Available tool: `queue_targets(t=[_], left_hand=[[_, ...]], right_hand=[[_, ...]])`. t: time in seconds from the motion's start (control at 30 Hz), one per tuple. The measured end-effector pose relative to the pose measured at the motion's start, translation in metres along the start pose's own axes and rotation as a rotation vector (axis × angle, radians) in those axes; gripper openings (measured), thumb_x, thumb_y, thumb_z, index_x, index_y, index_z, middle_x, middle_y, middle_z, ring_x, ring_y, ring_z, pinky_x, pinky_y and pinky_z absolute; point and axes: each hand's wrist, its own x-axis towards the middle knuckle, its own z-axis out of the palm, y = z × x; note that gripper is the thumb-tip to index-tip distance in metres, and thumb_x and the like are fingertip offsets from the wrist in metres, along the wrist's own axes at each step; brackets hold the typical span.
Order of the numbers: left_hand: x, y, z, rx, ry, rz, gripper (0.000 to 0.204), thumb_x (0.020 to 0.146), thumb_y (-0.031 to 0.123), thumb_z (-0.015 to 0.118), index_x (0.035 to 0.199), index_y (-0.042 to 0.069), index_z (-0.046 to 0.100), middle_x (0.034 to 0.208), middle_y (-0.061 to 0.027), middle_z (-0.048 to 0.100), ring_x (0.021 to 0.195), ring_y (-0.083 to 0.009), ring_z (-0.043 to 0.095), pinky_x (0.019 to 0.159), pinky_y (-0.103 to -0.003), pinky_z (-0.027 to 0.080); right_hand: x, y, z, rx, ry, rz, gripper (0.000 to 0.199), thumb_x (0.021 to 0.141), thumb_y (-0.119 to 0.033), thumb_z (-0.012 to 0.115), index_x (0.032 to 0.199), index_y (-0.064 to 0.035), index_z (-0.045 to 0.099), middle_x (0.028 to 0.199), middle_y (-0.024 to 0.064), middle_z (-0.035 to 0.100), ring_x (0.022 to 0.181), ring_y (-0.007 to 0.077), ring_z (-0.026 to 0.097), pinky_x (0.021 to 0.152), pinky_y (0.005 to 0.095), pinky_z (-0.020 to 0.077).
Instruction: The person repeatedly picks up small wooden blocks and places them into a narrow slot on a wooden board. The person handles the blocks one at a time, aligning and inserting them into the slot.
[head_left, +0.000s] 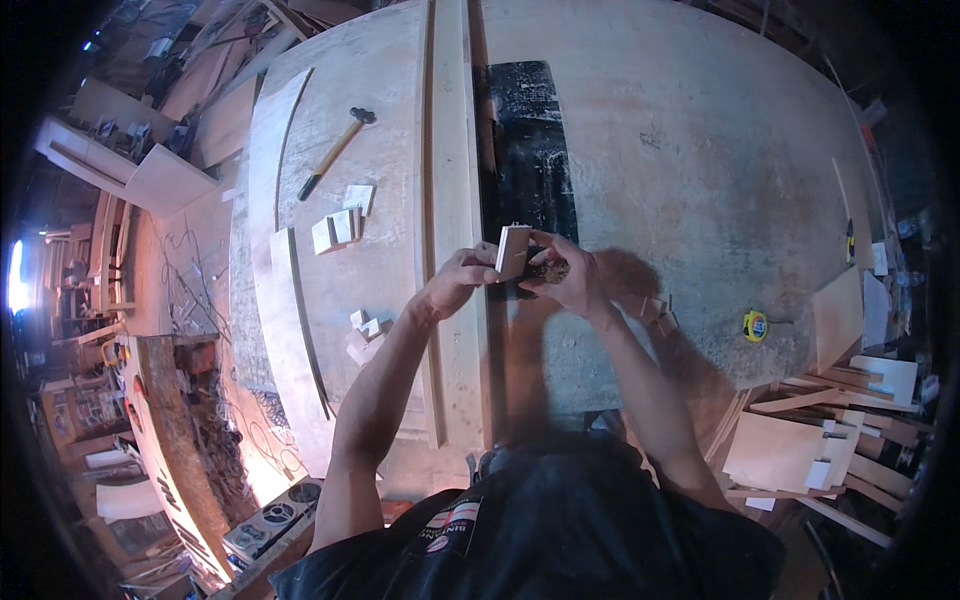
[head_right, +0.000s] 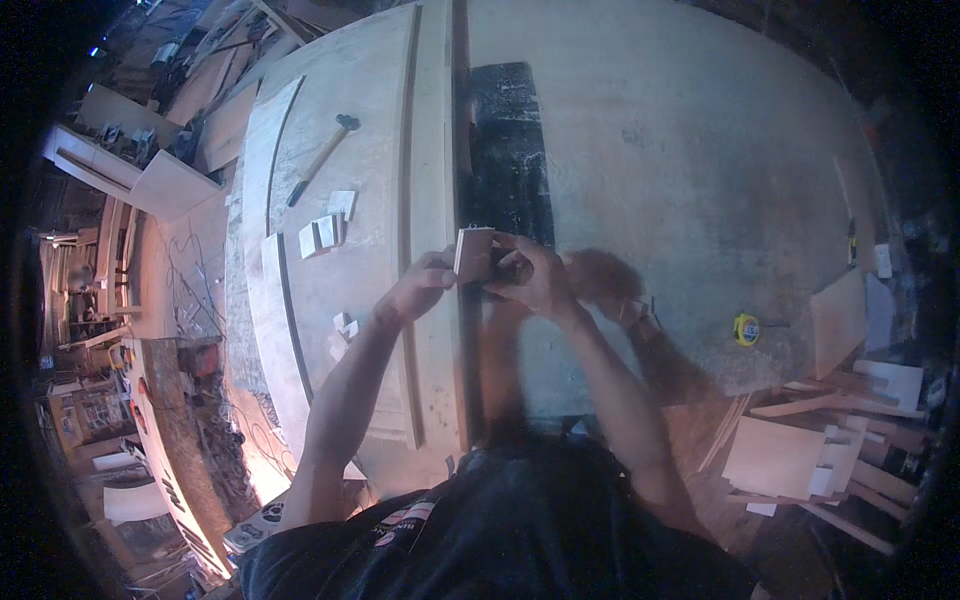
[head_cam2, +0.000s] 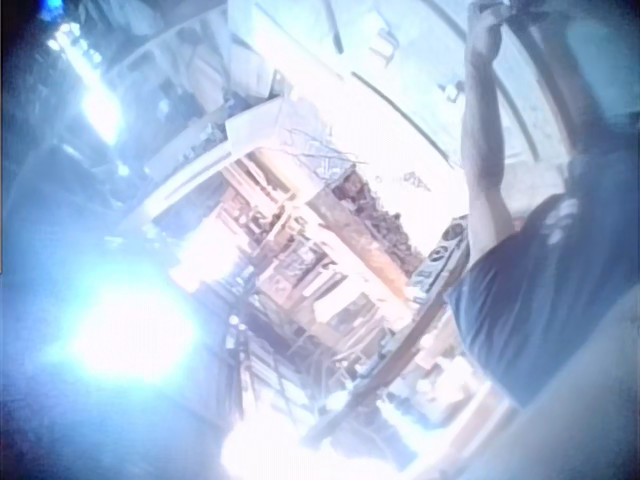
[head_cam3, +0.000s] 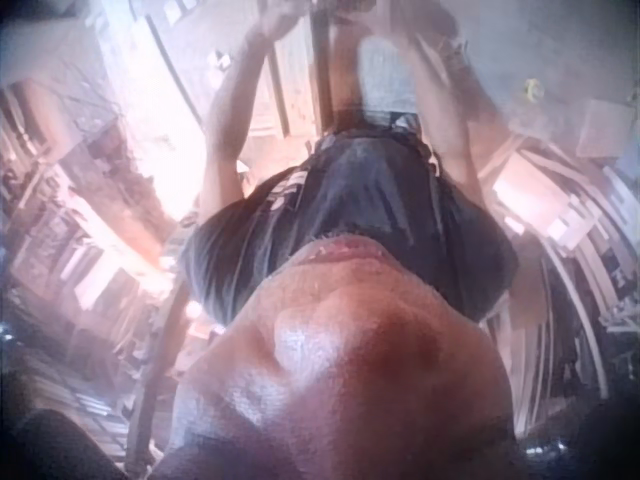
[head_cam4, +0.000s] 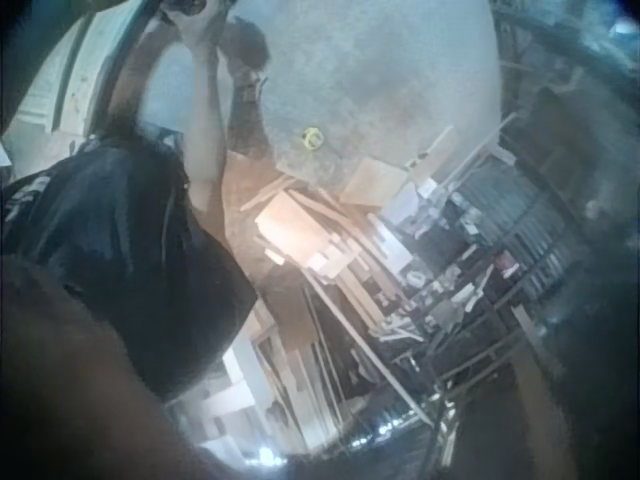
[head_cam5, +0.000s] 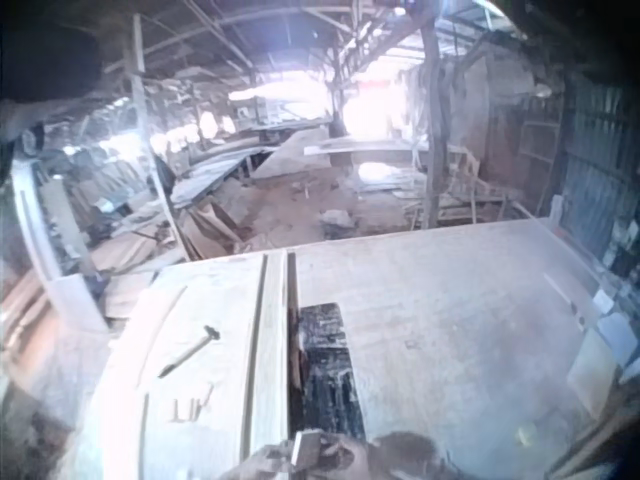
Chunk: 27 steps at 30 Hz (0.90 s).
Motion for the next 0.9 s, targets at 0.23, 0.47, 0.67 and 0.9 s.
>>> queue_targets(t=[0.23, 0.47, 0.67, 0.9], left_hand=[[-0.009, -0.023, 0.010, -0.345, -0.098, -0.053, 0.060, 0.094, 0.046, 0.086, 0.135, 0.004, 0.076, 0.130, -0.0076, 0.077, 0.128, -0.0248, 0.070, 0.117, -0.045, 0.049], [-0.024, -0.006, -0.016, 0.640, 0.269, -0.198, 0.058, 0.086, 0.039, 0.092, 0.129, 0.004, 0.077, 0.123, -0.0091, 0.076, 0.119, -0.0296, 0.072, 0.109, -0.047, 0.055], [0.004, 0.000, -0.026, 1.382, 0.540, 0.217, 0.074, 0.075, 0.031, 0.097, 0.141, 0.012, 0.071, 0.133, -0.0151, 0.065, 0.129, -0.0396, 0.065, 0.112, -0.053, 0.055], [0.057, 0.005, -0.021, 1.714, 0.417, 0.089, 0.087, 0.072, 0.036, 0.097, 0.151, 0.016, 0.067, 0.145, -0.0172, 0.054, 0.140, -0.0421, 0.053, 0.110, -0.060, 0.050]], right_hand=[[-0.002, -0.014, -0.006, 0.013, 0.018, -0.030, 0.090, 0.079, -0.017, 0.105, 0.160, -0.0088, 0.064, 0.141, 0.0100, 0.080, 0.101, 0.0164, 0.081, 0.086, 0.0351, 0.0665], [0.011, 0.030, -0.017, -0.584, -0.011, 0.092, 0.068, 0.081, -0.031, 0.098, 0.140, -0.0095, 0.072, 0.125, 0.0116, 0.076, 0.113, 0.0324, 0.077, 0.098, 0.0458, 0.0624], [0.054, 0.058, -0.005, -0.729, -0.176, 0.151, 0.069, 0.089, -0.032, 0.092, 0.152, -0.0125, 0.071, 0.141, 0.0146, 0.068, 0.137, 0.0348, 0.065, 0.115, 0.0489, 0.0545], [0.071, 0.062, 0.003, -0.669, -0.214, 0.167, 0.078, 0.088, -0.030, 0.094, 0.160, -0.0177, 0.068, 0.147, 0.0146, 0.066, 0.143, 0.0362, 0.060, 0.123, 0.0498, 0.0493]])
